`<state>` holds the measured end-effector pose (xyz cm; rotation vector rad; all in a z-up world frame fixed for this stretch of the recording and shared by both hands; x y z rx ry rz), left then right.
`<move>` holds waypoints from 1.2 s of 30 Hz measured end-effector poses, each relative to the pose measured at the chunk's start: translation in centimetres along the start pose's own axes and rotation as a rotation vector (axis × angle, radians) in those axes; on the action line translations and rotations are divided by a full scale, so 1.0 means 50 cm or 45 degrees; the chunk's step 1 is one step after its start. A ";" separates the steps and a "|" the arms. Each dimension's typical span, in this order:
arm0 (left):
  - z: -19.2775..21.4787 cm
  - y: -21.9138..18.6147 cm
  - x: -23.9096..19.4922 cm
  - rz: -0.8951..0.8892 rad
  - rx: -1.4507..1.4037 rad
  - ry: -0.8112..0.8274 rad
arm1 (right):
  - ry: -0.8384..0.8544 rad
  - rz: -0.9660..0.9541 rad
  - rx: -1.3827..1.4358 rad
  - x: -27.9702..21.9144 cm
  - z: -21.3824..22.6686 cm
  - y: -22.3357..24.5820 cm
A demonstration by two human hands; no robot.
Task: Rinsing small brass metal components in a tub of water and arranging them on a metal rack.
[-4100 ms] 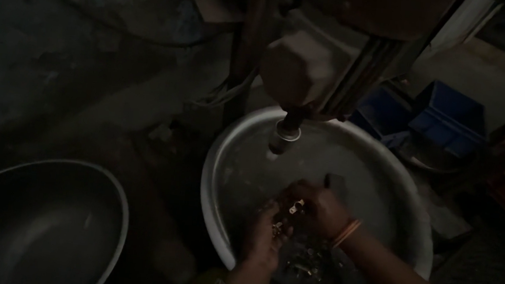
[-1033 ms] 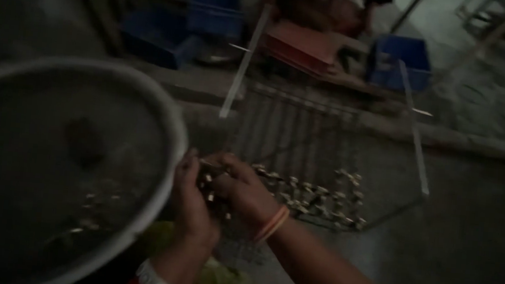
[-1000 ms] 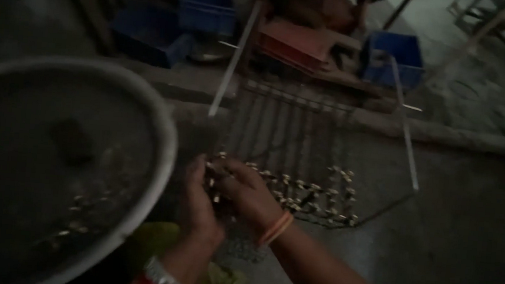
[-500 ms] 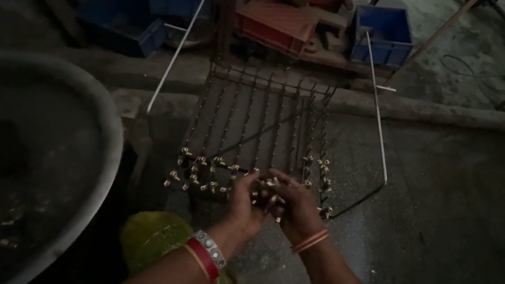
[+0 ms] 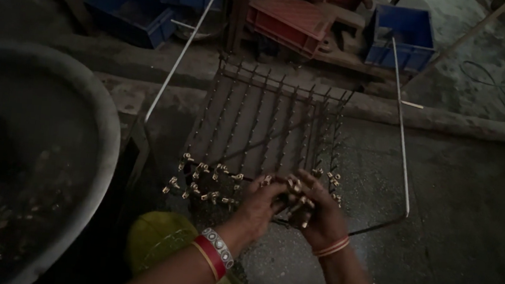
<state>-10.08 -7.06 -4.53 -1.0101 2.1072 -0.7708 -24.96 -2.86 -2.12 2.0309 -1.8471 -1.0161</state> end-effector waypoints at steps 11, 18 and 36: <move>0.064 0.017 0.007 0.358 0.193 0.012 | 0.161 -0.162 0.205 -0.006 0.054 -0.029; 0.087 0.050 0.042 0.464 -0.252 -0.207 | 0.221 -0.105 0.425 0.015 0.065 -0.002; 0.045 -0.188 0.052 -0.183 0.968 -0.314 | -0.389 0.211 -1.777 0.077 -0.071 0.130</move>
Point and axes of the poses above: each hand's wrist, its own x-axis towards the middle knuckle, its own z-axis out of the back of the hand, y = z × x, the point moved 3 cm from there along x, towards the middle knuckle, and after that the axes turned 12 degrees about x, right-handed, at the moved point
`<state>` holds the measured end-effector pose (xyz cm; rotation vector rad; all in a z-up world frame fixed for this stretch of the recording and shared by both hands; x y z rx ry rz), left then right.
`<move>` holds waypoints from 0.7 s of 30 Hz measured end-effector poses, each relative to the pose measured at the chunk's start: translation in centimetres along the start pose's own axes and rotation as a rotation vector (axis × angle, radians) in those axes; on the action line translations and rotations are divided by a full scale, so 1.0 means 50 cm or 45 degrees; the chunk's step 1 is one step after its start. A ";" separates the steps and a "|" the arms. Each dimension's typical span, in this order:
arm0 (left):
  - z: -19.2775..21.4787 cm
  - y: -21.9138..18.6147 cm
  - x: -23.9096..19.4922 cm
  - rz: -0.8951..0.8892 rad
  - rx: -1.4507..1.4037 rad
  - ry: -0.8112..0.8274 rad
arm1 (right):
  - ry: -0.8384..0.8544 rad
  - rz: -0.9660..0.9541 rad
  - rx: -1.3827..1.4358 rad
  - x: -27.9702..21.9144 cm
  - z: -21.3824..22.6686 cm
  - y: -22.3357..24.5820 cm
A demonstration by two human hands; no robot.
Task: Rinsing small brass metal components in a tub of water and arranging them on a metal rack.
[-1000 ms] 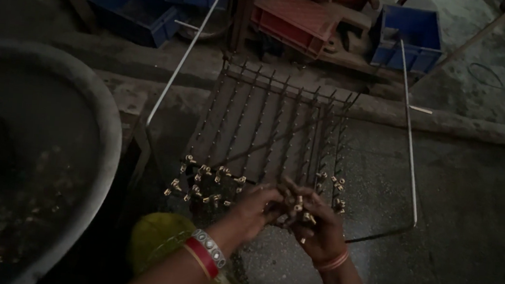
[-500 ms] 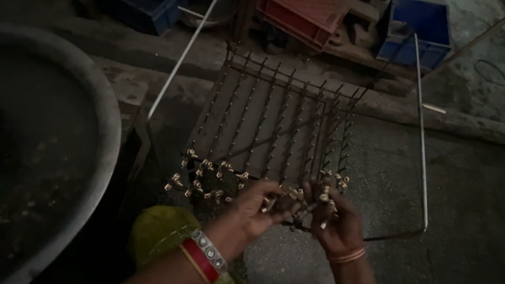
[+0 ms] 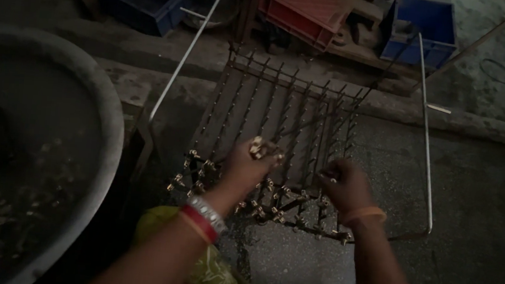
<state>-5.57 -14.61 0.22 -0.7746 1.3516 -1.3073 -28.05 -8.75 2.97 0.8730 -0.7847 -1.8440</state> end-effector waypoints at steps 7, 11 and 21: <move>-0.051 0.063 0.124 -0.734 0.789 -0.242 | 0.087 0.024 -0.788 0.084 -0.077 -0.007; -0.052 0.027 0.134 -0.614 0.873 -0.073 | 0.095 0.121 -0.989 0.101 -0.115 -0.058; -0.112 0.052 0.142 -0.677 1.238 0.045 | -0.078 0.033 0.372 0.081 -0.029 -0.057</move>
Point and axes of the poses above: each hand's wrist, its own x-axis towards the middle knuckle, its own z-axis out of the back of the hand, y = z × x, the point moved 3 cm from there along x, towards the middle knuckle, and after that the axes turned 12 degrees about x, right-handed, at the moved point
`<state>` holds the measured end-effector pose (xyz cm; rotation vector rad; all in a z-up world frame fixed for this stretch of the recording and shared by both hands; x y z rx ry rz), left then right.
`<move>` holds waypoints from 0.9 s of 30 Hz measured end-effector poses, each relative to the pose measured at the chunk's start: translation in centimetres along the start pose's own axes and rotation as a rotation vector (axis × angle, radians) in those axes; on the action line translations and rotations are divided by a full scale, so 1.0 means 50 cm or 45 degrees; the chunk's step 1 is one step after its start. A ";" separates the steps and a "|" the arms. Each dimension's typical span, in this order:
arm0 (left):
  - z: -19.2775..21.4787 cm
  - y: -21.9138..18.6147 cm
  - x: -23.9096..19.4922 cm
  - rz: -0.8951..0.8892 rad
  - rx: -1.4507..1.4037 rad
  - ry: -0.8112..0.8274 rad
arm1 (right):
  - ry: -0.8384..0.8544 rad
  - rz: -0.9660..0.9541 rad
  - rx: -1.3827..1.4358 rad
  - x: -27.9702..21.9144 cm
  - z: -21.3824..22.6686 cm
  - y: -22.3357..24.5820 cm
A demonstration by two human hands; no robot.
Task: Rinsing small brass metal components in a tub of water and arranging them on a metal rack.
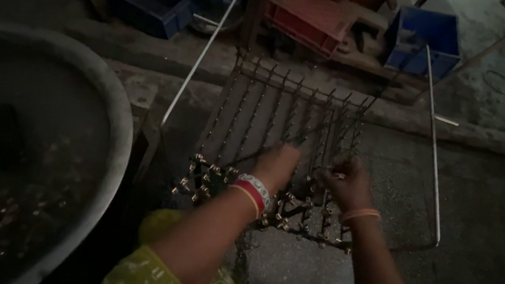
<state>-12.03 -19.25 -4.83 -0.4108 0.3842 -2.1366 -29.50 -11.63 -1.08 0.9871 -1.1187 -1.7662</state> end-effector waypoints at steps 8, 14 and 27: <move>-0.018 0.043 -0.004 0.114 -0.249 -0.159 | 0.197 0.019 -0.350 -0.020 -0.066 0.064; 0.001 0.029 -0.009 0.146 -0.120 0.051 | 0.356 0.330 -1.135 0.026 -0.128 0.017; 0.000 0.232 -0.084 0.842 -1.842 0.086 | -0.266 -0.637 2.088 -0.055 -0.039 0.074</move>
Point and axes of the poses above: each hand's wrist, its own x-axis towards the middle knuckle, its own z-axis out of the back of the hand, y = z × x, the point moved 3 cm from there along x, towards the middle knuckle, and after that the axes turned 12 degrees about x, right-handed, at the moved point
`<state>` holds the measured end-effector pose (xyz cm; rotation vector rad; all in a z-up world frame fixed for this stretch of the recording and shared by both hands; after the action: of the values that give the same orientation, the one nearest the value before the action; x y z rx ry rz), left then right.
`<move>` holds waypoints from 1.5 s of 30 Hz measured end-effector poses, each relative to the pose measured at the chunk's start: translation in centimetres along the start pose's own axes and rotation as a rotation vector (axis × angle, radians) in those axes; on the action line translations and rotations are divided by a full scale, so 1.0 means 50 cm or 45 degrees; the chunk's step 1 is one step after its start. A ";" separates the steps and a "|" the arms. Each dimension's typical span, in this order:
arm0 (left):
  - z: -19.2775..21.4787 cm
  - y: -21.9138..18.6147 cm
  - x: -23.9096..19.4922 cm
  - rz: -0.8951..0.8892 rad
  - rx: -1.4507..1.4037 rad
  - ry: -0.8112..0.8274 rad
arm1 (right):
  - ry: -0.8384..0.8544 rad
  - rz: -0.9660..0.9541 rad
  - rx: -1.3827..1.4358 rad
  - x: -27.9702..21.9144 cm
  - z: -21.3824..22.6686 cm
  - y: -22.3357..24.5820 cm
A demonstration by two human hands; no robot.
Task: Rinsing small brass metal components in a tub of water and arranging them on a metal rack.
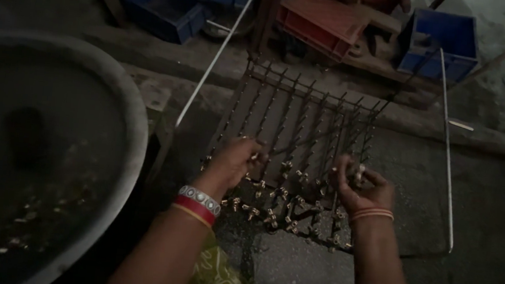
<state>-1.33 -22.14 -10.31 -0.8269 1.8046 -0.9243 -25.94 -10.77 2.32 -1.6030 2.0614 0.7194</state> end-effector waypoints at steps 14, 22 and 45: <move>0.030 -0.076 -0.073 -0.686 0.947 -0.612 | 0.402 -0.049 -1.092 0.098 0.038 -0.063; -0.010 -0.021 0.037 -0.656 1.847 -0.613 | 0.607 -0.385 -0.719 -0.020 -0.015 -0.112; 0.099 -0.130 -0.097 -0.405 1.573 -0.869 | 1.378 0.582 -2.598 0.161 0.010 -0.176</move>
<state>5.94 -22.50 -4.17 -0.4806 0.3223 -1.4599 -19.32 -18.20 -4.27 -2.6606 1.9566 3.5029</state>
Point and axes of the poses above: each hand's wrist, its own x-axis towards the middle knuckle, its own z-axis out of the back of the hand, y = z × x, the point moved 3 cm from there along x, towards the middle knuckle, and after that the axes turned 12 degrees about x, right-handed, at the moved point
